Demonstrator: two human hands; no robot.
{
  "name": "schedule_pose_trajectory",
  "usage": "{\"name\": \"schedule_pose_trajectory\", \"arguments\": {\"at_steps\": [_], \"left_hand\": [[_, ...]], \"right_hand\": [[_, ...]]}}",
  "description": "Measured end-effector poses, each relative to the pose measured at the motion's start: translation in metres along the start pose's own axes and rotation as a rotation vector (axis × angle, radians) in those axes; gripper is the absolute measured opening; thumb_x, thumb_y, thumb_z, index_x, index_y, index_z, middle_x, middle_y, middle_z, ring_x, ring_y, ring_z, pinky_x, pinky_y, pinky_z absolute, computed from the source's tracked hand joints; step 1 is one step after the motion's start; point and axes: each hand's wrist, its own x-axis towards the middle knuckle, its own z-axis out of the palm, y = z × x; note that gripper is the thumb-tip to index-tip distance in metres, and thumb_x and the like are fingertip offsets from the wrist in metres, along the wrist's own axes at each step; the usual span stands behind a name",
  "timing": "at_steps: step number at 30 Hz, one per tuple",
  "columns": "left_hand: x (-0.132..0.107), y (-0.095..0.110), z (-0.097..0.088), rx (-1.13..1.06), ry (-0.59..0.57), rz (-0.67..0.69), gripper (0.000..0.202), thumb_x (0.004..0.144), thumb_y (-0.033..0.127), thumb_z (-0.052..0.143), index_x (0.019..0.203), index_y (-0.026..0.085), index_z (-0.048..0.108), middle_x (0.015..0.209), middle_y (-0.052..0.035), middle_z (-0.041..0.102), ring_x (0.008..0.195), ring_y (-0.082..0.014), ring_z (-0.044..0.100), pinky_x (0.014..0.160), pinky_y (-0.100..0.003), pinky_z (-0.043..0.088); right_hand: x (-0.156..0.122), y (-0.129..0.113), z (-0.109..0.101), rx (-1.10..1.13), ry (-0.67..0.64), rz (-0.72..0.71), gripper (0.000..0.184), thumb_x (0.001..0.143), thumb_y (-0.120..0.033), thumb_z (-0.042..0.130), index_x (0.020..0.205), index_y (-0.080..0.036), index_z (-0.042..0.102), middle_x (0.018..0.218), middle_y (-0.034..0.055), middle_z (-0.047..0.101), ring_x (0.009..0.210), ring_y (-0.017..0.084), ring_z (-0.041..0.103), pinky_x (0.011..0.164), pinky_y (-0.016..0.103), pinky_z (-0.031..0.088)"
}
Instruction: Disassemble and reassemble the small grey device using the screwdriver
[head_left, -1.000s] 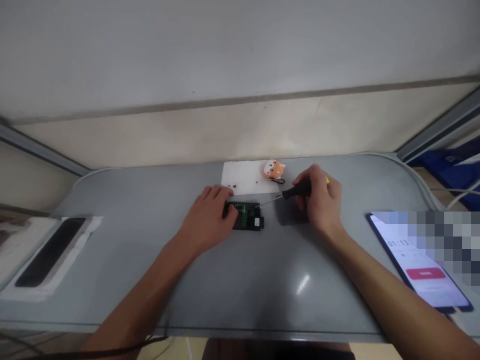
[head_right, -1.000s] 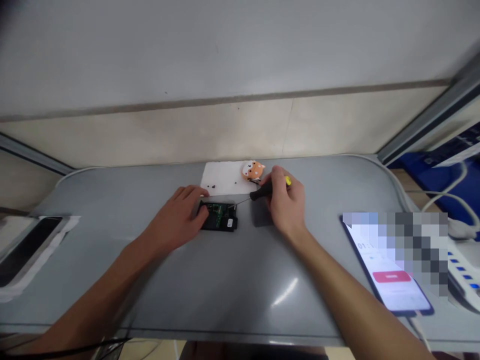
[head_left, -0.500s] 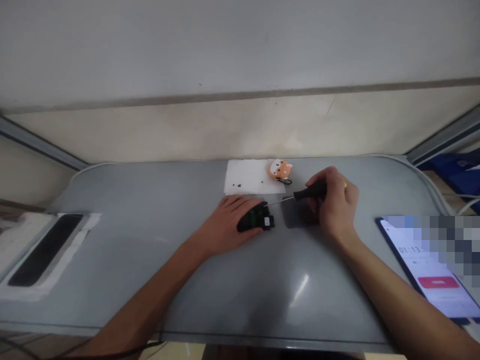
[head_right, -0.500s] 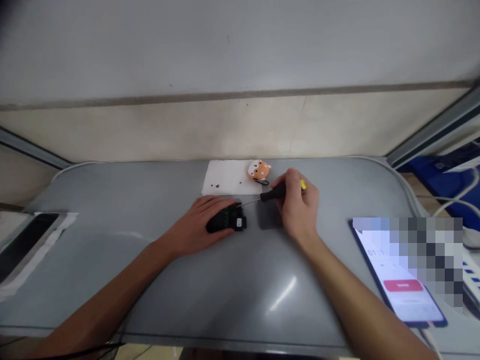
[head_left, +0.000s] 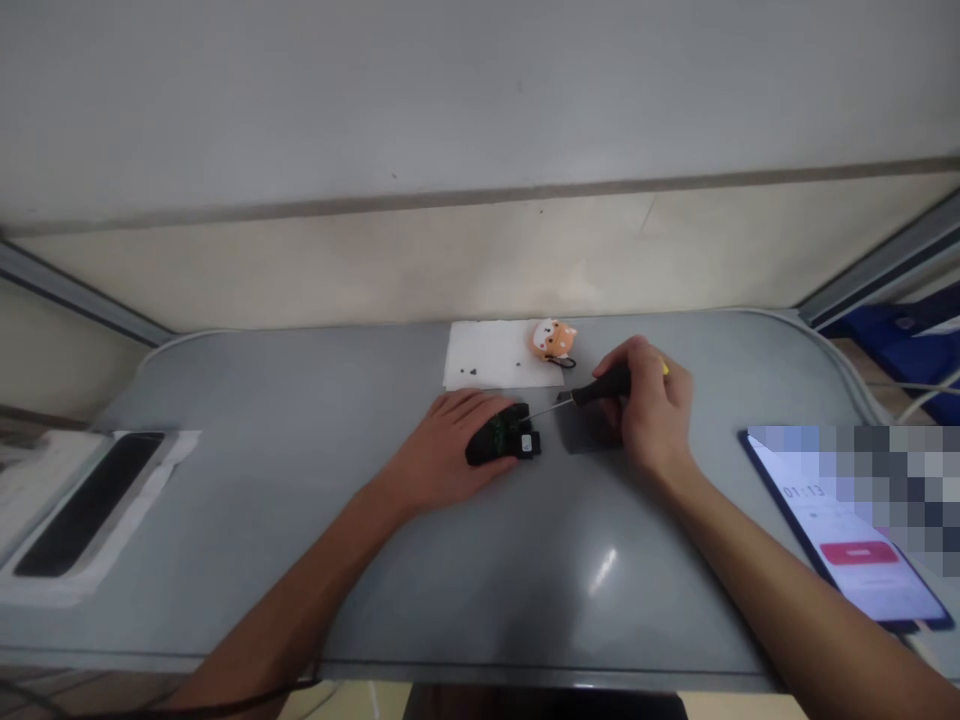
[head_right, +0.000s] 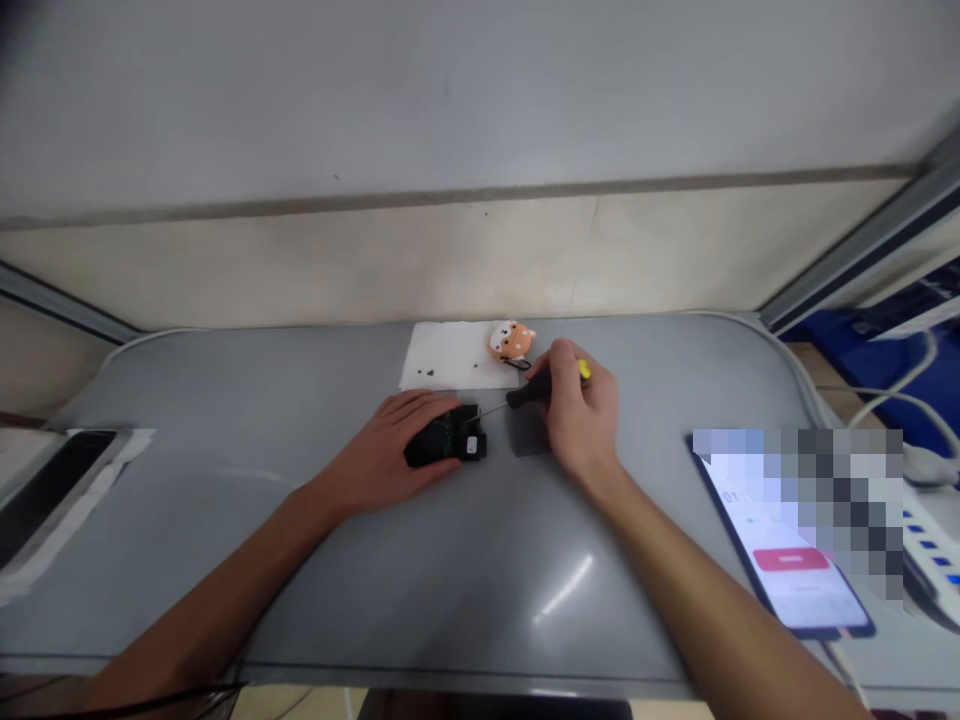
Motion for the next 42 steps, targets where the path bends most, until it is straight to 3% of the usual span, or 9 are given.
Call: {"name": "schedule_pose_trajectory", "arguments": {"at_steps": [6,16,21,34,38,42], "left_hand": [[-0.001,0.004,0.001,0.014,0.214,0.066,0.026,0.099,0.032,0.068,0.124,0.025,0.071,0.130,-0.0077,0.071,0.130,-0.0276,0.055,0.117,-0.049,0.044],[0.005,0.007,0.005,-0.030,0.348,0.095,0.008,0.098,0.030,0.072,0.099,0.025,0.077,0.109,-0.0044,0.078,0.112,-0.0239,0.059,0.106,-0.044,0.051],[0.007,0.006,0.003,-0.043,0.370,0.101,0.011,0.099,0.025,0.068,0.091,0.025,0.075,0.101,-0.0033,0.078,0.104,-0.0215,0.061,0.100,-0.042,0.052],[0.001,0.007,-0.002,0.006,0.386,0.150,0.010,0.099,0.024,0.068,0.092,0.025,0.075,0.104,-0.0042,0.075,0.101,-0.0201,0.063,0.097,-0.039,0.052],[0.000,0.006,-0.003,0.049,0.369,0.164,0.012,0.100,0.024,0.065,0.093,0.024,0.075,0.107,-0.0051,0.074,0.101,-0.0205,0.063,0.096,-0.038,0.051],[0.000,0.006,0.000,0.066,0.327,0.092,0.014,0.101,0.028,0.062,0.097,0.026,0.075,0.113,-0.0060,0.072,0.108,-0.0220,0.063,0.101,-0.040,0.048]], "right_hand": [[0.000,-0.005,0.001,0.079,-0.016,0.065,0.046,0.099,-0.051,0.049,0.067,-0.021,0.062,0.044,-0.0040,0.044,0.037,0.011,0.042,0.038,0.023,0.029],[0.001,-0.007,0.002,0.119,-0.034,0.111,0.050,0.098,-0.058,0.047,0.067,-0.022,0.061,0.043,-0.0036,0.045,0.035,0.011,0.041,0.036,0.025,0.028],[0.001,-0.007,0.001,0.121,-0.027,0.102,0.043,0.097,-0.051,0.048,0.068,-0.022,0.063,0.041,-0.0037,0.042,0.035,0.012,0.040,0.037,0.026,0.028],[-0.002,-0.006,0.003,0.116,-0.033,0.081,0.042,0.098,-0.049,0.050,0.068,-0.021,0.063,0.047,-0.0033,0.046,0.036,0.010,0.041,0.035,0.023,0.028],[-0.006,-0.007,0.005,0.108,-0.034,-0.049,0.037,0.098,-0.057,0.055,0.082,-0.024,0.061,0.058,-0.0048,0.048,0.040,0.010,0.043,0.037,0.023,0.030],[-0.010,-0.007,0.006,0.068,-0.047,-0.204,0.035,0.101,-0.059,0.053,0.094,-0.025,0.061,0.077,-0.0017,0.056,0.052,0.011,0.050,0.043,0.025,0.039]]}}
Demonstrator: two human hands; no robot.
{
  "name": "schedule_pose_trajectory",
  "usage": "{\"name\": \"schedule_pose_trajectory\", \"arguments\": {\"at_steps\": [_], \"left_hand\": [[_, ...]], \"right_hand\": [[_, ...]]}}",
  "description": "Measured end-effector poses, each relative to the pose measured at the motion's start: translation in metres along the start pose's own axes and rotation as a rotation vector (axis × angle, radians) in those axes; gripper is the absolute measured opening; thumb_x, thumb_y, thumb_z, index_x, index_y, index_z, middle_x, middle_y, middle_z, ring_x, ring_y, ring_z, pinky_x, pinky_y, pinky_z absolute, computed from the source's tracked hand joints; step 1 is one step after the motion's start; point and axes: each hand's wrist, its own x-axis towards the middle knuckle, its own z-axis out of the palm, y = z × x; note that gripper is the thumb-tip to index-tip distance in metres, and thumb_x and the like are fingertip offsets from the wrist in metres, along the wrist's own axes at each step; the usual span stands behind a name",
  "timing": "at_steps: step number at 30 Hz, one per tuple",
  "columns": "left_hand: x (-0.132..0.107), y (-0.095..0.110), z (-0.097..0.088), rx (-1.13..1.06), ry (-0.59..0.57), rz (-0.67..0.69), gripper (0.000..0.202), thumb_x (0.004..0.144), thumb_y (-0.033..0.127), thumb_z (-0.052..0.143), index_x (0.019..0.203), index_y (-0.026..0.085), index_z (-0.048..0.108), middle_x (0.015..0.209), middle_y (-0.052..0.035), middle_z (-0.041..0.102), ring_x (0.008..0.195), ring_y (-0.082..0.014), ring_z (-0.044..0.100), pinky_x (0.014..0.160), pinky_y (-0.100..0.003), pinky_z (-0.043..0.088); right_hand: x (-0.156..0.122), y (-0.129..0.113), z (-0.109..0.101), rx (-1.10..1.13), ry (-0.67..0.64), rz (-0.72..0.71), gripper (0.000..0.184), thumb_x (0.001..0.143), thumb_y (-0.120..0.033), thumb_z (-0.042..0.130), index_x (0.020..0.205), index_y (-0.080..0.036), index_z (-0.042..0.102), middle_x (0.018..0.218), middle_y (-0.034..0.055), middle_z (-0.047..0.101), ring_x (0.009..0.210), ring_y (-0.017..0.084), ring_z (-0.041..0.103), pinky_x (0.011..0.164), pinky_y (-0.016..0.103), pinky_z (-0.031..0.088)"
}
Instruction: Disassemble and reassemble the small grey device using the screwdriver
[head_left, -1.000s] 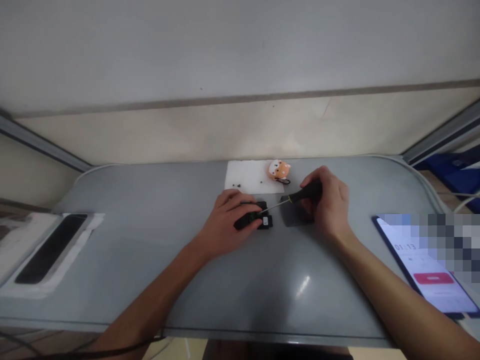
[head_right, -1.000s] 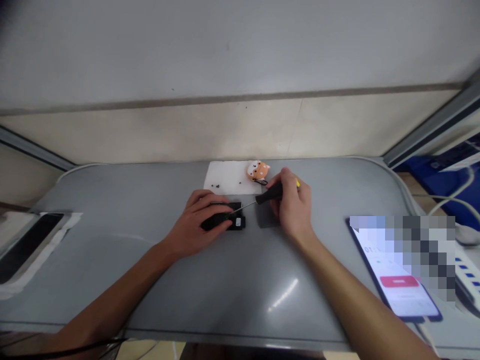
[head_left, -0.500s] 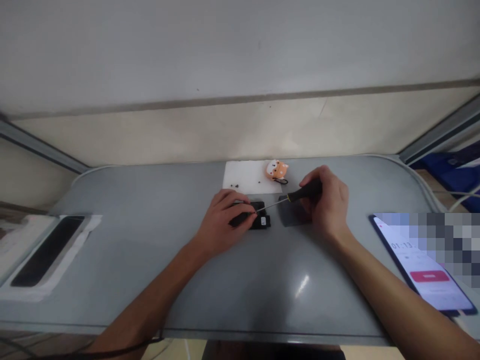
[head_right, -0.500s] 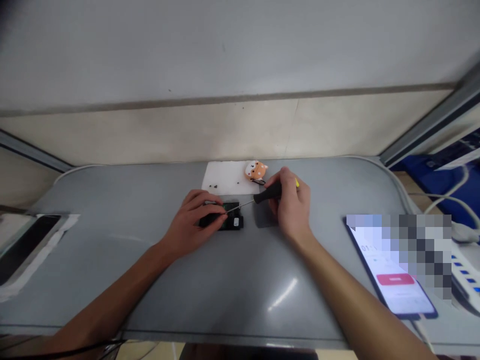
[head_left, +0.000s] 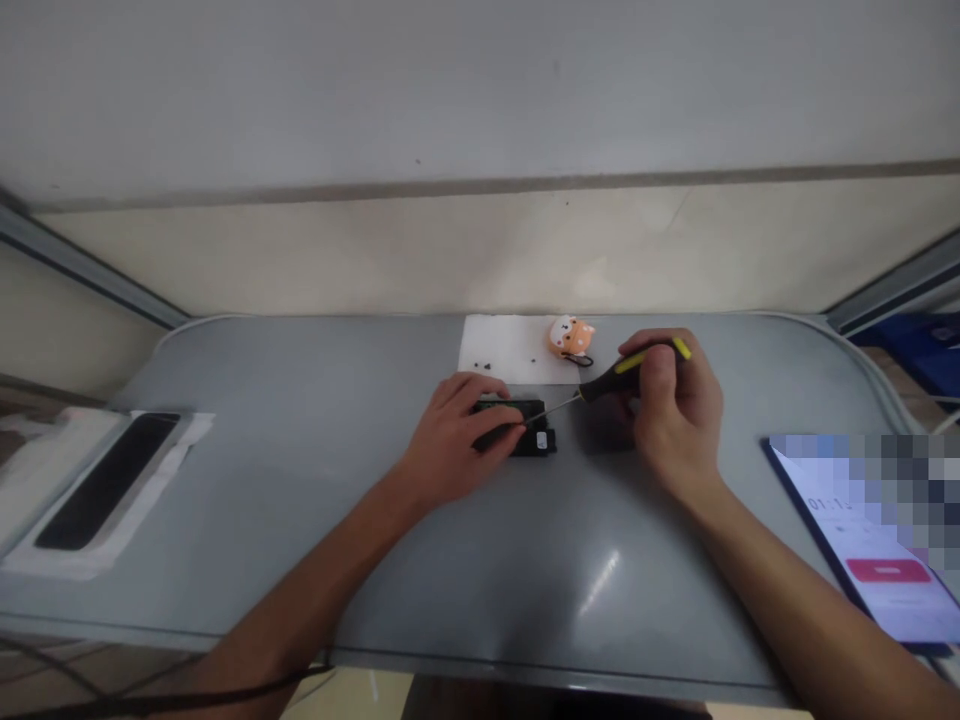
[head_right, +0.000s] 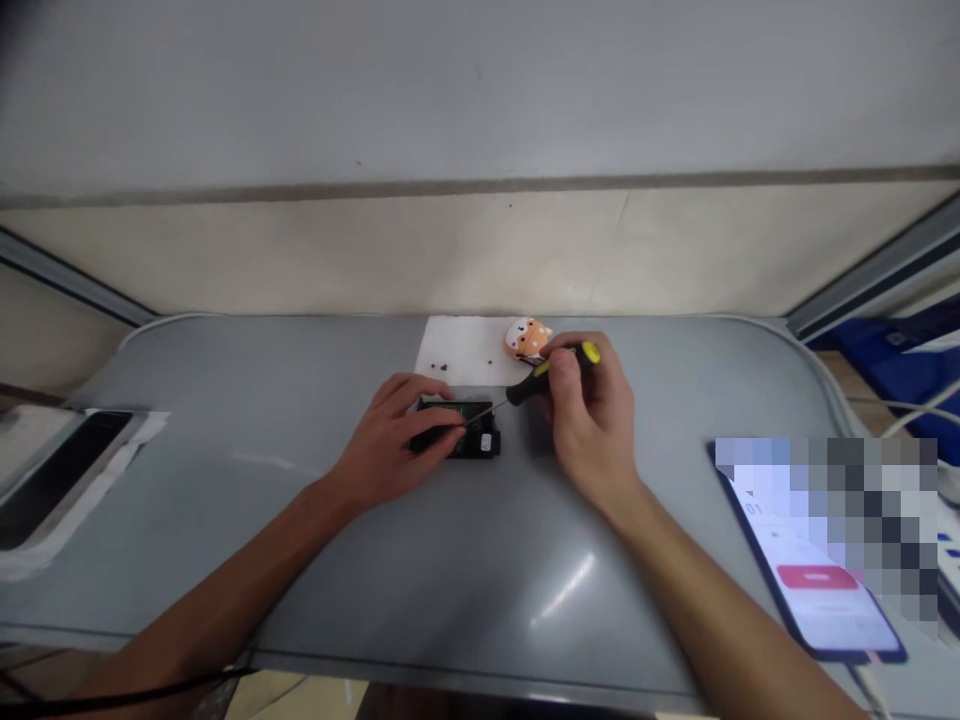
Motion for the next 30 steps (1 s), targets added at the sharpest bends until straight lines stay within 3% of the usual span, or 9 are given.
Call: {"name": "schedule_pose_trajectory", "arguments": {"at_steps": [2,5,8,13,19,25,30], "left_hand": [[-0.001,0.002,0.001,0.037,-0.063,-0.053,0.016,0.100,0.032,0.064,0.112,0.027,0.074,0.125,-0.0070,0.071,0.120,-0.0254,0.062,0.109,-0.045,0.042],[-0.003,0.005,0.001,0.067,-0.185,-0.105,0.040,0.099,0.039,0.067,0.137,0.028,0.063,0.146,-0.0086,0.064,0.136,-0.0300,0.056,0.117,-0.051,0.031],[-0.006,0.006,0.003,0.055,-0.229,-0.110,0.047,0.100,0.041,0.066,0.144,0.026,0.056,0.151,-0.0087,0.062,0.141,-0.0294,0.054,0.122,-0.050,0.024],[-0.011,0.000,0.010,0.046,-0.241,-0.089,0.048,0.103,0.043,0.063,0.147,0.026,0.054,0.154,-0.0077,0.061,0.143,-0.0281,0.054,0.125,-0.049,0.022],[-0.012,-0.003,0.010,0.036,-0.249,-0.074,0.048,0.103,0.046,0.063,0.147,0.027,0.056,0.151,-0.0069,0.064,0.142,-0.0283,0.055,0.125,-0.050,0.023],[-0.012,-0.002,0.010,0.037,-0.234,-0.063,0.047,0.102,0.045,0.064,0.146,0.027,0.057,0.148,-0.0073,0.065,0.141,-0.0294,0.056,0.123,-0.050,0.025],[-0.011,0.001,0.008,0.029,-0.132,-0.070,0.029,0.102,0.035,0.064,0.129,0.026,0.065,0.139,-0.0066,0.070,0.132,-0.0276,0.061,0.117,-0.050,0.029]], "right_hand": [[-0.002,0.001,-0.001,-0.066,-0.021,-0.040,0.033,0.103,-0.056,0.051,0.098,-0.025,0.062,0.081,-0.0007,0.058,0.057,0.011,0.052,0.047,0.025,0.042],[-0.003,0.003,-0.005,-0.180,-0.088,-0.079,0.029,0.105,-0.051,0.051,0.102,-0.024,0.064,0.081,-0.0007,0.061,0.059,0.011,0.053,0.053,0.026,0.043],[-0.003,0.005,-0.008,-0.258,-0.148,-0.151,0.024,0.104,-0.046,0.055,0.103,-0.024,0.065,0.075,-0.0022,0.060,0.056,0.011,0.053,0.052,0.025,0.042],[-0.002,0.006,-0.010,-0.293,-0.147,-0.242,0.017,0.103,-0.040,0.058,0.101,-0.024,0.065,0.082,-0.0003,0.066,0.059,0.011,0.057,0.052,0.024,0.045],[-0.001,0.007,-0.009,-0.303,-0.135,-0.246,0.017,0.103,-0.039,0.057,0.102,-0.024,0.064,0.073,-0.0027,0.062,0.053,0.010,0.052,0.051,0.024,0.042],[-0.002,0.007,-0.009,-0.322,-0.145,-0.281,0.019,0.103,-0.041,0.057,0.101,-0.024,0.065,0.084,0.0003,0.067,0.061,0.011,0.056,0.055,0.024,0.045],[-0.002,0.010,-0.009,-0.219,-0.115,-0.239,0.021,0.105,-0.044,0.056,0.104,-0.025,0.065,0.078,-0.0018,0.060,0.055,0.009,0.052,0.051,0.025,0.042]]}}
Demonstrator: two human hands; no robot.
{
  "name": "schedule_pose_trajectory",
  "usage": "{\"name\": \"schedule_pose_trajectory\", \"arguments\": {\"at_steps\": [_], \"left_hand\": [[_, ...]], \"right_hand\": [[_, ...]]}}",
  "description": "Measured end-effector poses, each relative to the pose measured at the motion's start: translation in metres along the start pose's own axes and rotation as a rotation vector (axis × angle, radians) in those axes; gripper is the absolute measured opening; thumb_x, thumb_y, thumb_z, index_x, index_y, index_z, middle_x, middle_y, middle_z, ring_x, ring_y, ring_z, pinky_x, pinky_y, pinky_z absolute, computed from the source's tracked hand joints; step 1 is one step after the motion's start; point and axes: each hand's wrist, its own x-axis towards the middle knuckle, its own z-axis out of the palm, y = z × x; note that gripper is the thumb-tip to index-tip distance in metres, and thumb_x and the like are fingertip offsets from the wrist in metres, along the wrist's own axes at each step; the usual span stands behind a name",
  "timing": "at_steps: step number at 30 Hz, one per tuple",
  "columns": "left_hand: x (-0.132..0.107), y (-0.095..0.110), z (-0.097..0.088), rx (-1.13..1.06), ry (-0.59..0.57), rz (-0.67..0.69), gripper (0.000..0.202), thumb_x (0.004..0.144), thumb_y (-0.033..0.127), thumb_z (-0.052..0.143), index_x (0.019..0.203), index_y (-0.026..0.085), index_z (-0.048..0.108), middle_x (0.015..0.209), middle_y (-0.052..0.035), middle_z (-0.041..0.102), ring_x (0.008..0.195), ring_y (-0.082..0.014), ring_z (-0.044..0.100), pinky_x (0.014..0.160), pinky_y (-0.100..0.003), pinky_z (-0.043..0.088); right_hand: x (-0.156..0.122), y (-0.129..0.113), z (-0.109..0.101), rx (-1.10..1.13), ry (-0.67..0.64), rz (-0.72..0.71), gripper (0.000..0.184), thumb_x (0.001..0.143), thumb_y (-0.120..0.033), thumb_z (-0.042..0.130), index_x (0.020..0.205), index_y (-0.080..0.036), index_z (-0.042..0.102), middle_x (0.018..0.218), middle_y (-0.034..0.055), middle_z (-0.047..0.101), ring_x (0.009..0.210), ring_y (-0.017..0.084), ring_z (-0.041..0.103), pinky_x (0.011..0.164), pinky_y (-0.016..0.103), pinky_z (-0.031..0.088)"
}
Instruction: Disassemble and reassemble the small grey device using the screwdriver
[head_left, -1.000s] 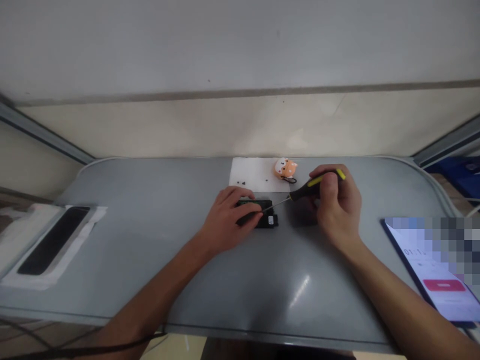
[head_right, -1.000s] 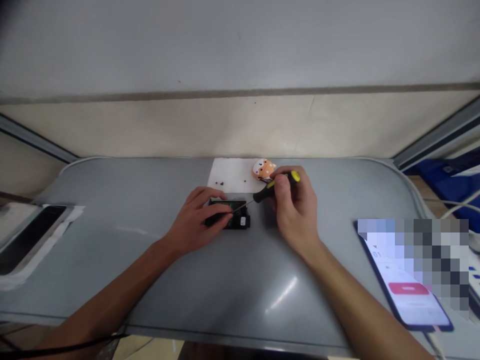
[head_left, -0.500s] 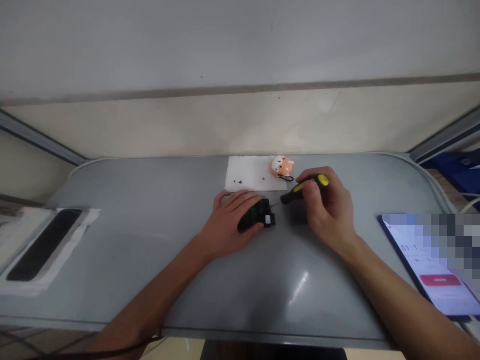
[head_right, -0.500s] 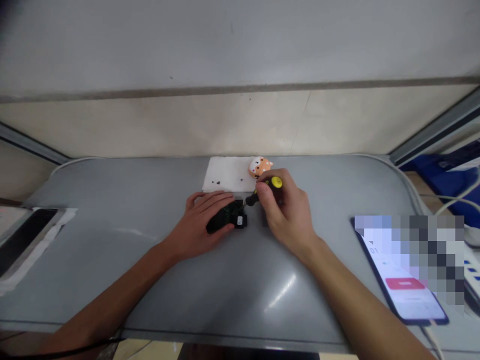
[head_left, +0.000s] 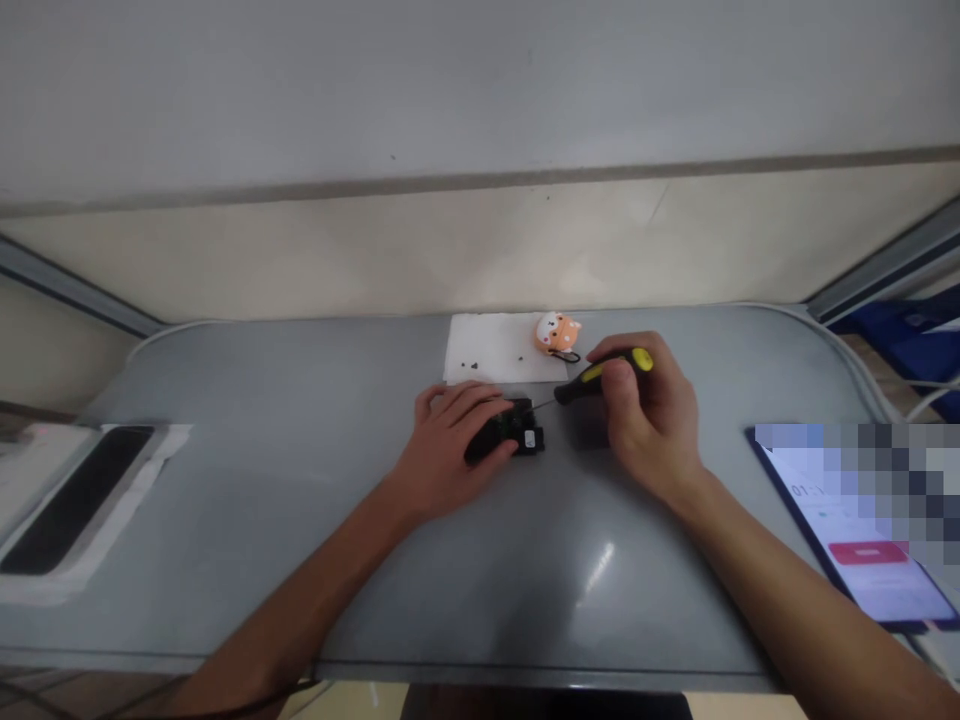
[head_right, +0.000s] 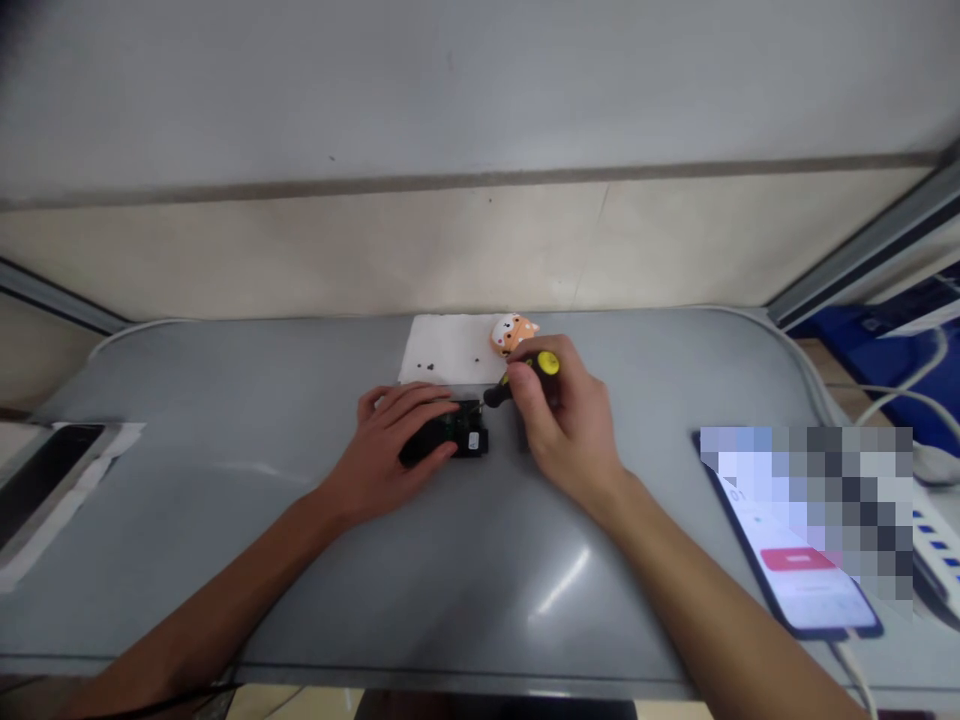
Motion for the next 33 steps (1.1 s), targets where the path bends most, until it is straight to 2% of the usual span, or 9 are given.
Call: {"name": "schedule_pose_trajectory", "arguments": {"at_steps": [5,9,16,25,28,33], "left_hand": [[0.0034,0.0033,0.0014,-0.003,0.093,-0.085,0.010,0.101,0.031,0.068,0.106,0.029,0.075,0.129,-0.0029,0.072,0.128,-0.0279,0.058,0.111,-0.050,0.034],[0.0062,0.0044,0.0046,-0.034,0.147,-0.153,0.008,0.097,0.025,0.072,0.093,0.028,0.078,0.124,-0.0016,0.074,0.125,-0.0284,0.056,0.107,-0.050,0.037],[0.0052,0.0045,0.0022,-0.019,0.151,-0.094,0.010,0.097,0.024,0.074,0.095,0.032,0.080,0.127,-0.0013,0.072,0.125,-0.0287,0.053,0.106,-0.051,0.038],[0.0085,0.0055,0.0036,-0.147,0.129,-0.209,0.007,0.093,0.027,0.079,0.093,0.033,0.081,0.124,-0.0011,0.072,0.126,-0.0277,0.054,0.113,-0.053,0.039],[0.0096,0.0058,0.0012,-0.116,0.107,-0.217,0.010,0.092,0.032,0.080,0.102,0.035,0.079,0.128,-0.0011,0.071,0.131,-0.0296,0.053,0.116,-0.056,0.036],[0.0062,0.0048,0.0011,-0.053,-0.012,-0.184,0.049,0.089,0.045,0.083,0.134,0.035,0.066,0.146,-0.0039,0.064,0.140,-0.0326,0.050,0.120,-0.056,0.031]], "right_hand": [[0.0020,0.0011,0.0022,0.109,0.093,0.070,0.030,0.106,-0.051,0.051,0.102,-0.025,0.064,0.081,-0.0005,0.061,0.059,0.011,0.054,0.055,0.027,0.044],[0.0040,0.0012,0.0039,0.153,0.093,0.078,0.031,0.106,-0.052,0.051,0.101,-0.024,0.065,0.082,-0.0005,0.061,0.061,0.010,0.055,0.056,0.027,0.046],[0.0056,0.0001,0.0034,0.172,0.089,0.084,0.033,0.106,-0.054,0.051,0.098,-0.024,0.064,0.078,-0.0017,0.059,0.059,0.010,0.053,0.057,0.026,0.047],[0.0091,0.0031,0.0057,0.193,0.127,0.124,0.038,0.105,-0.058,0.049,0.095,-0.023,0.062,0.077,-0.0010,0.058,0.062,0.011,0.054,0.057,0.026,0.046],[0.0088,0.0031,0.0051,0.180,0.128,0.111,0.037,0.105,-0.057,0.050,0.097,-0.023,0.063,0.078,-0.0007,0.058,0.060,0.011,0.054,0.055,0.026,0.046],[0.0058,0.0020,0.0021,0.063,0.048,0.024,0.032,0.105,-0.052,0.052,0.101,-0.023,0.064,0.083,0.0008,0.063,0.062,0.012,0.055,0.056,0.026,0.045]]}}
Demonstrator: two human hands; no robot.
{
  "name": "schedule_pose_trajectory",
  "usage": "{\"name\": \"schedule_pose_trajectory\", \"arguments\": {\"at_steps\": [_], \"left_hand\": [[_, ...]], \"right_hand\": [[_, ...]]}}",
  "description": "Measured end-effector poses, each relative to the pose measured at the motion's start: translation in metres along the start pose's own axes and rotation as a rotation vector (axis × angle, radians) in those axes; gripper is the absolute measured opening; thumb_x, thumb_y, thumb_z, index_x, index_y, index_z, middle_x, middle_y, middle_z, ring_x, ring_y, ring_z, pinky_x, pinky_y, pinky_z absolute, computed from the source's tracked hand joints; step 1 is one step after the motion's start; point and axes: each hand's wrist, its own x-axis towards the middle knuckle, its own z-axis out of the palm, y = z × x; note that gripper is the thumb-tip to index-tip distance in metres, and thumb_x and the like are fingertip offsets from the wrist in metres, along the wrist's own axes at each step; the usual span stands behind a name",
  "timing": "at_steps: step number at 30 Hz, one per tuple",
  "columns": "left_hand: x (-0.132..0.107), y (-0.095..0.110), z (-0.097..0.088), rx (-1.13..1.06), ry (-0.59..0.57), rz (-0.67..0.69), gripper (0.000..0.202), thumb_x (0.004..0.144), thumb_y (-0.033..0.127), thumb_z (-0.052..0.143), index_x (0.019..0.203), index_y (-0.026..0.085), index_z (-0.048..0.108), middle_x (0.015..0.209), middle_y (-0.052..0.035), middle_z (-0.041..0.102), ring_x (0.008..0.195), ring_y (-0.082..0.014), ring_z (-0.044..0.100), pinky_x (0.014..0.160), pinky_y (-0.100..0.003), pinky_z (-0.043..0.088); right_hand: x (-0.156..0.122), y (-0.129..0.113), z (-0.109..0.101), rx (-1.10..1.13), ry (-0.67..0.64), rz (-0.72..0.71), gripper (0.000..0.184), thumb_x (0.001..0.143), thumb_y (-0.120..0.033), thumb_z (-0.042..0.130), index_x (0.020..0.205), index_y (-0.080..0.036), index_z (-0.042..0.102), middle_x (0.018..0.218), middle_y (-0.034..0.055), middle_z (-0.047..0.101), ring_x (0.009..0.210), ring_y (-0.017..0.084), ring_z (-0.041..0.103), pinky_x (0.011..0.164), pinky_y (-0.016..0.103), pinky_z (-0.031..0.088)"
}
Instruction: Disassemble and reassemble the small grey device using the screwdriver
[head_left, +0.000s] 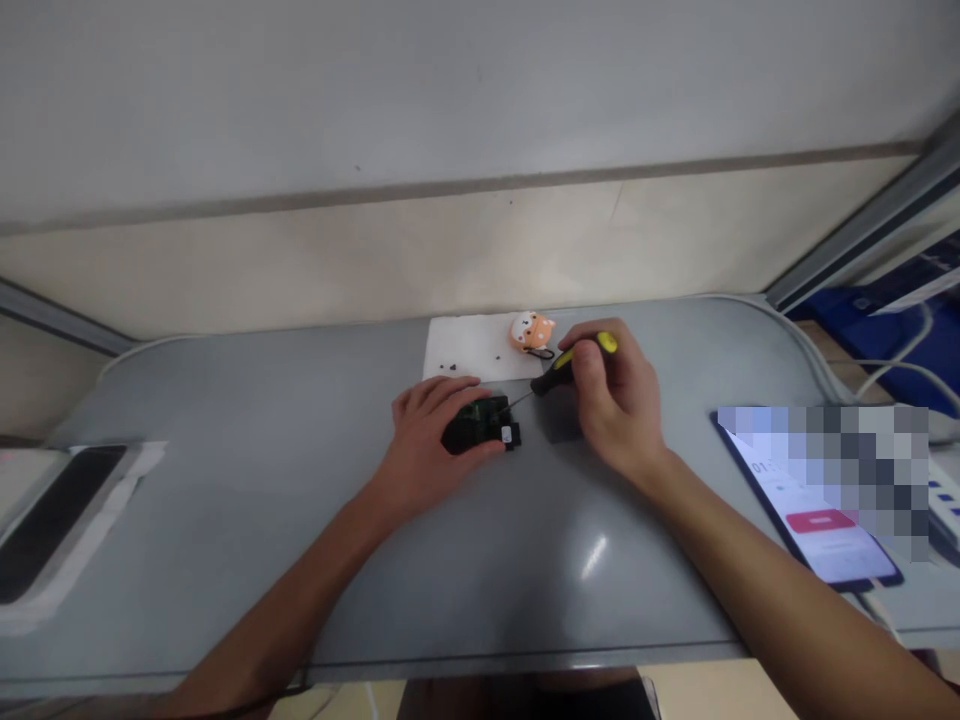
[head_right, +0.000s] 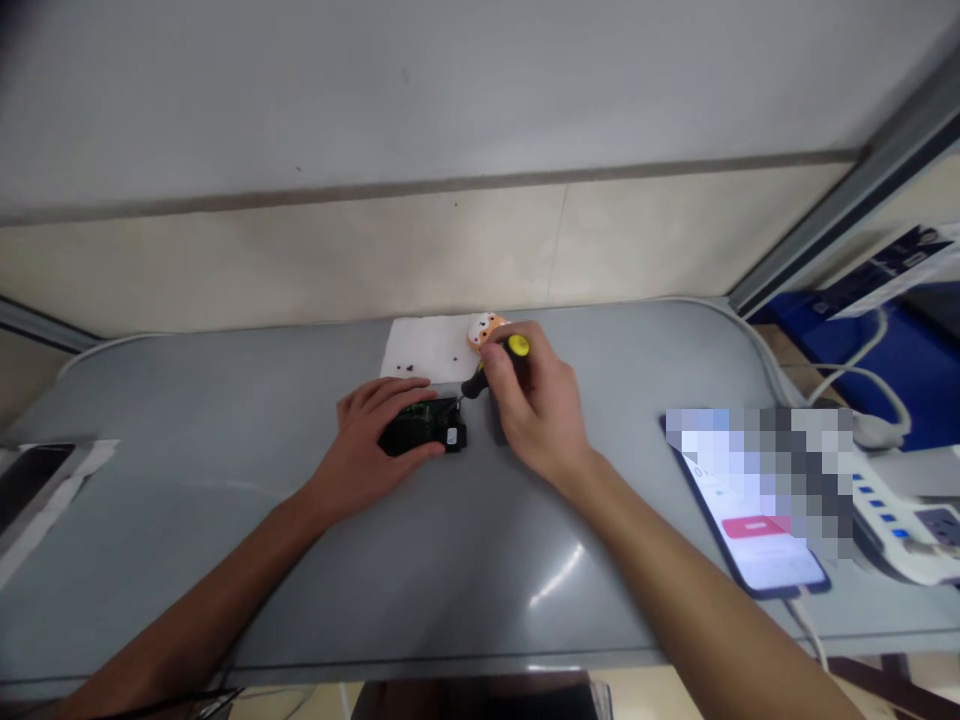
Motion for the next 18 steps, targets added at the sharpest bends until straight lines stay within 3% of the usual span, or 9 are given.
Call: {"name": "schedule_pose_trajectory", "arguments": {"at_steps": [7,18], "left_hand": [[-0.0052,-0.0018,0.0049,0.021,-0.071,0.029,0.052,0.096,0.045,0.074,0.143,0.031,0.057,0.148,-0.0048,0.065,0.142,-0.0306,0.053,0.121,-0.052,0.029],[-0.0086,-0.0061,0.0062,0.029,-0.056,0.027,0.046,0.095,0.043,0.076,0.138,0.032,0.061,0.140,-0.0035,0.070,0.137,-0.0296,0.056,0.116,-0.051,0.030]], "right_hand": [[-0.0038,0.0030,-0.0011,-0.078,-0.073,-0.048,0.026,0.104,-0.047,0.055,0.102,-0.023,0.064,0.088,0.0019,0.066,0.071,0.013,0.058,0.063,0.026,0.047],[-0.0039,0.0040,0.0011,-0.109,-0.067,-0.054,0.028,0.105,-0.049,0.053,0.099,-0.023,0.064,0.085,0.0018,0.066,0.067,0.013,0.056,0.059,0.026,0.045]]}}
